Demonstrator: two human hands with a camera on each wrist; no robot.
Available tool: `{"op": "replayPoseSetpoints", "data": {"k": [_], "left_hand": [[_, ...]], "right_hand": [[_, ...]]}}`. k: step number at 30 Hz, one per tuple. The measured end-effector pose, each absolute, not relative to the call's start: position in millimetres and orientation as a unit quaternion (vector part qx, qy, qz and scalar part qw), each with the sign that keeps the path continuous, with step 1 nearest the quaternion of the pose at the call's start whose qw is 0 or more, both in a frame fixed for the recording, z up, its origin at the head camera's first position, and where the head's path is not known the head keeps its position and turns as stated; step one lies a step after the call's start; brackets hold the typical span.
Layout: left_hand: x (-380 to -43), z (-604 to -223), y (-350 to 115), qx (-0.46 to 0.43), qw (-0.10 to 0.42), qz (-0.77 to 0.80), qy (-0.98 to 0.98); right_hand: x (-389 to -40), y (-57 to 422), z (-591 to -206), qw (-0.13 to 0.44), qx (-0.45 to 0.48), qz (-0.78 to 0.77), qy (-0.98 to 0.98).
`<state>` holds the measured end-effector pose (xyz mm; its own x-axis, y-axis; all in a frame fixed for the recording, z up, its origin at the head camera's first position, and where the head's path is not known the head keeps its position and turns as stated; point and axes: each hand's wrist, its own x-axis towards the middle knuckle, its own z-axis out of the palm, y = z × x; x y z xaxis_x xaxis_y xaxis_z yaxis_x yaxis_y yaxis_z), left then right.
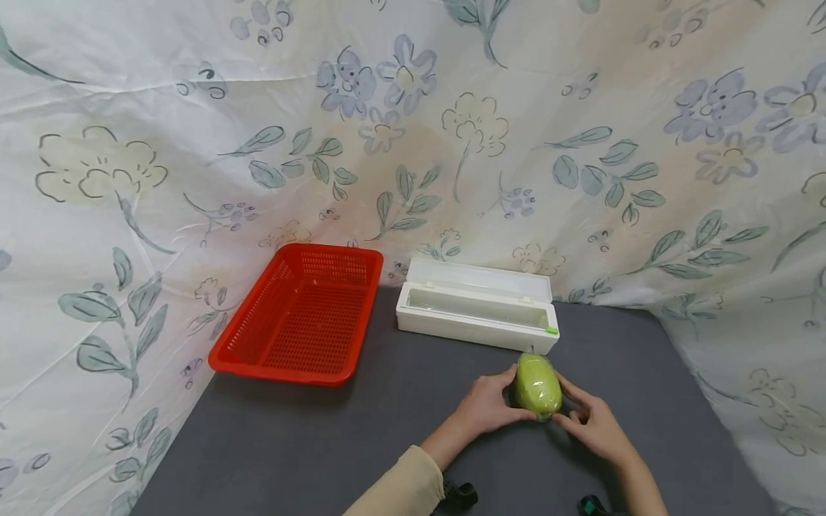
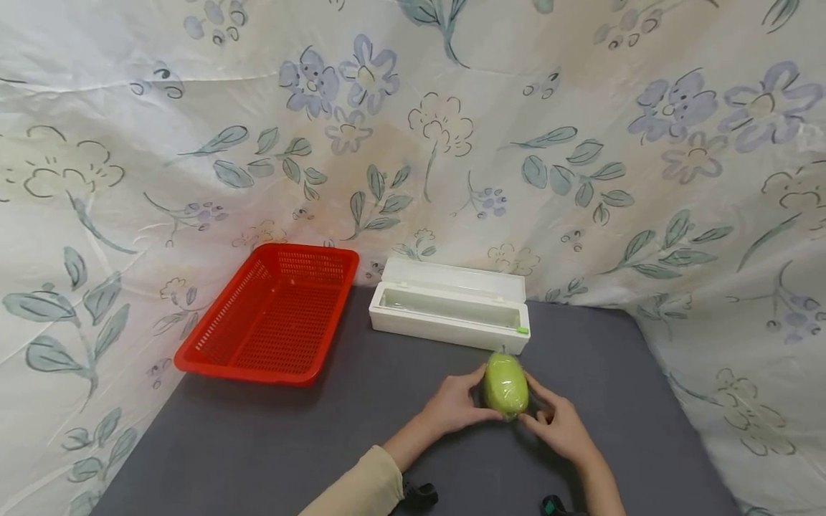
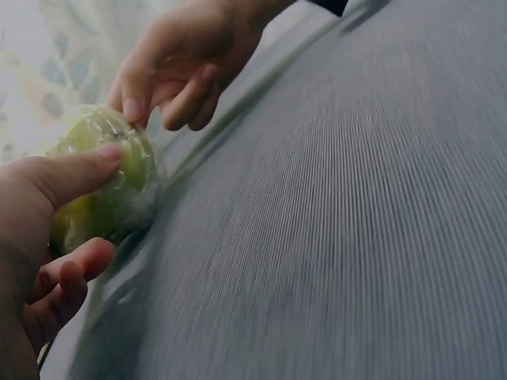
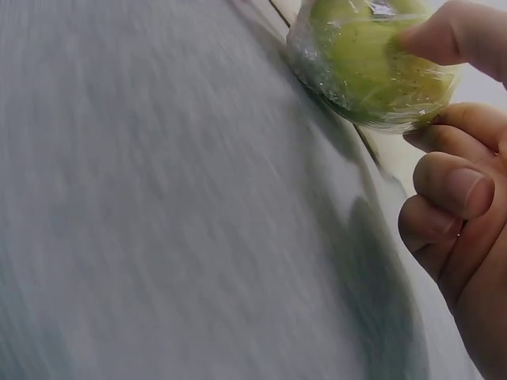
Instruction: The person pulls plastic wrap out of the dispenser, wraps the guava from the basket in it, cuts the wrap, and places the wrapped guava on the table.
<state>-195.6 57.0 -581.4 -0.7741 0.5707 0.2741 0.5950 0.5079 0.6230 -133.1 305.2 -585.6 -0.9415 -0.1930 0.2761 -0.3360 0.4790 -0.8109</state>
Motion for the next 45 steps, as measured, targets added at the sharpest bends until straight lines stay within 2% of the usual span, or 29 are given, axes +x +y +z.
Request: {"op": "replayPoseSetpoints", "data": {"k": [12,28,41,45], "left_hand": [[-188.8,-575.0,114.1,-0.331,0.002,-0.334,-0.883],[-175.4,-576.0,181.2,-0.314,0.027,-0.321,-0.893],[-176.2,-571.4,204.2,-0.315,0.005,-0.304,-0.899],[-177.2,-571.5,204.6,-0.315,-0.018,-0.303,-0.899]], "right_hand": [[-117.7,349.0,-587.6,0.108,0.092,0.487,-0.862],[-108.8,397.0,-594.2,0.145,0.050,0.467,-0.871],[-104.7,410.5,-589.0,0.127,-0.014,0.480,-0.868],[-105.3,410.8,-590.8,0.119,-0.035,0.482,-0.867]]}}
